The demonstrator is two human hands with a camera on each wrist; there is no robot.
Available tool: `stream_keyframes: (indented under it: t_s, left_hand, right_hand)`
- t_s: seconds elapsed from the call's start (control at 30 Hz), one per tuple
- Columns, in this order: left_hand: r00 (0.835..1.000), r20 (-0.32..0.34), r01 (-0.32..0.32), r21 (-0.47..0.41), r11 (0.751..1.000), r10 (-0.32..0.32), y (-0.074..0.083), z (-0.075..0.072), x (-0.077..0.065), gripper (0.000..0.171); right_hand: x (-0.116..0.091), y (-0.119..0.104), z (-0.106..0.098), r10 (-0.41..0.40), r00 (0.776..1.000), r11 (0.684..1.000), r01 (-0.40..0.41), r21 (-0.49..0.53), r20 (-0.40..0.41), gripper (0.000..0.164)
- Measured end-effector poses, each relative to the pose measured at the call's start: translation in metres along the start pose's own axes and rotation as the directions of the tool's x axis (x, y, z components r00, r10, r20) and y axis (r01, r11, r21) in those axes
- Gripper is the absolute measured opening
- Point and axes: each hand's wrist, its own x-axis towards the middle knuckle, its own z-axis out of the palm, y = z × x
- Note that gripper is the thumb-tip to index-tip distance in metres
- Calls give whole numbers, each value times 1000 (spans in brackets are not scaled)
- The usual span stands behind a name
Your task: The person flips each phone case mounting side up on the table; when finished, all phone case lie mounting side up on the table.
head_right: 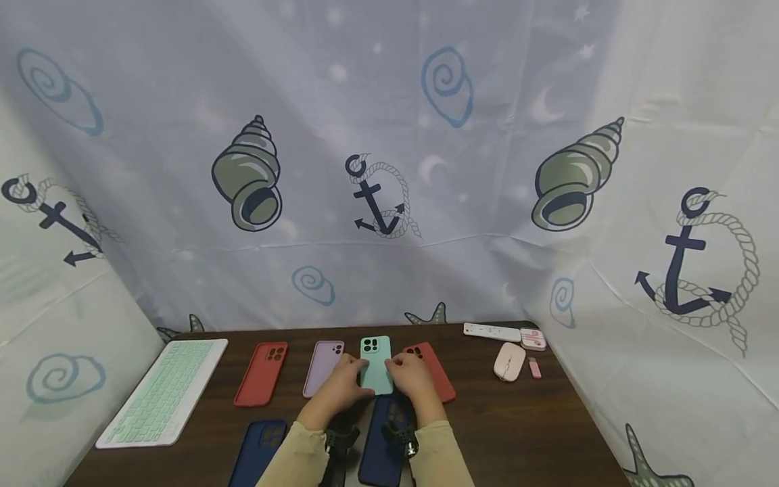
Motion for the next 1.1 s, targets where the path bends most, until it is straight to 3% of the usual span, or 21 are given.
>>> stream_keyframes:
  t_s: [0.33,0.67,1.1]
  left_hand:
    - [998,59,-2,-67,998,6,-1,-9,-4,74]
    - [996,84,30,-119,992,-21,-2,-7,-2,71]
    - [998,70,5,-183,983,8,0,-10,-1,63]
  right_hand:
    - [1,-1,-2,20,1000,999,-20,35,-3,40]
    - [1,0,-2,-3,1000,995,4,104,-18,42]
    - [3,-2,-2,-51,998,974,60,218,-48,34]
